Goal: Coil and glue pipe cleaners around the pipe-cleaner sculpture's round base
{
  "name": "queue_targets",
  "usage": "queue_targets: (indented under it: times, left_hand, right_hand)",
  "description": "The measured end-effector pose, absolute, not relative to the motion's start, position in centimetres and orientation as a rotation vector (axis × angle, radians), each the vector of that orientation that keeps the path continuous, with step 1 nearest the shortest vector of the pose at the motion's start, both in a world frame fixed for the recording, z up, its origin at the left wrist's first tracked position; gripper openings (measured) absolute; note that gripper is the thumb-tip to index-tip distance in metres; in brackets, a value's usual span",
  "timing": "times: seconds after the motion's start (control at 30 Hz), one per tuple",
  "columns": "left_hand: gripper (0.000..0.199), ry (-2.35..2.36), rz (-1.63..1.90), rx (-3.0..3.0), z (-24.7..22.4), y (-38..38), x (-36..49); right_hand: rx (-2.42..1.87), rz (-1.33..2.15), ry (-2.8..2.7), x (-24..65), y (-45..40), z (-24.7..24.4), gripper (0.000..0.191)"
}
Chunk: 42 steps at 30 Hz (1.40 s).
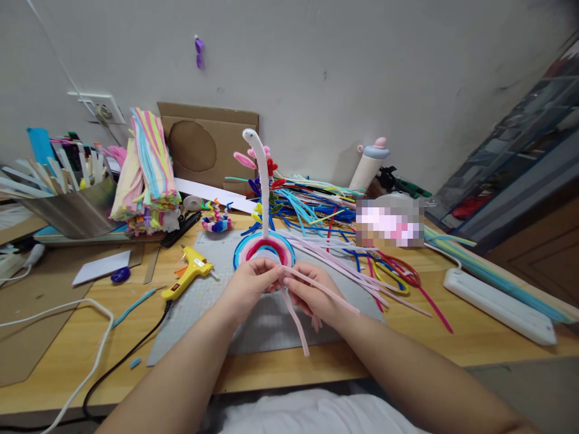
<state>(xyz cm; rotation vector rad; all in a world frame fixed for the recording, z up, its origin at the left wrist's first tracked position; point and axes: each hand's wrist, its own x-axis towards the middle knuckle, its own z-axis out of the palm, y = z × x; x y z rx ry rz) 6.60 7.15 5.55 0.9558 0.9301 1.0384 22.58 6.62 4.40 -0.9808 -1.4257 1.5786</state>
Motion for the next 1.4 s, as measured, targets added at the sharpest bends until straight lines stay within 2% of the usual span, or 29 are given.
queue_targets:
  times: [0.3,0.67,0.87,0.97,1.17,1.27,1.4]
  left_hand:
    - [0.028,0.987,1.226,0.879,6.4,8.6,4.0]
    - [0.042,0.983,1.31,0.835,5.8,8.0,6.0]
    - [0.029,1.112,1.448,0.909,5.9,7.9,5.4]
    - [0.028,1.106,1.4,0.933,6.1,7.9,5.2]
    - [0.033,0.994,1.146,0.951,6.3,7.7,5.6]
    - [0.031,0.981,1.03,0.998,6.5,7.3,6.1]
    - [0.03,0.979,0.975,1.043,6.4,6.9,6.5]
  right_hand:
    - [-0.873,1.74,-1.454,22.4,6.9,4.4,0.036]
    - [-0.869,1.864,-1.307,21.6,6.6,3.8,0.04]
    - [-0.873,1.933,-1.308,21.5,6.6,3.4,0.04]
    - [-0.856,1.971,-1.318,22.0,6.8,3.7,0.038]
    - [-0.851,1.818,-1.111,23.8,8.4,4.6,0.037]
    - [-0.855,1.965,-1.096,24.1,8.8,4.8,0.038]
    - [-0.846,2.087,-1.098,23.7,8.3,5.0,0.029]
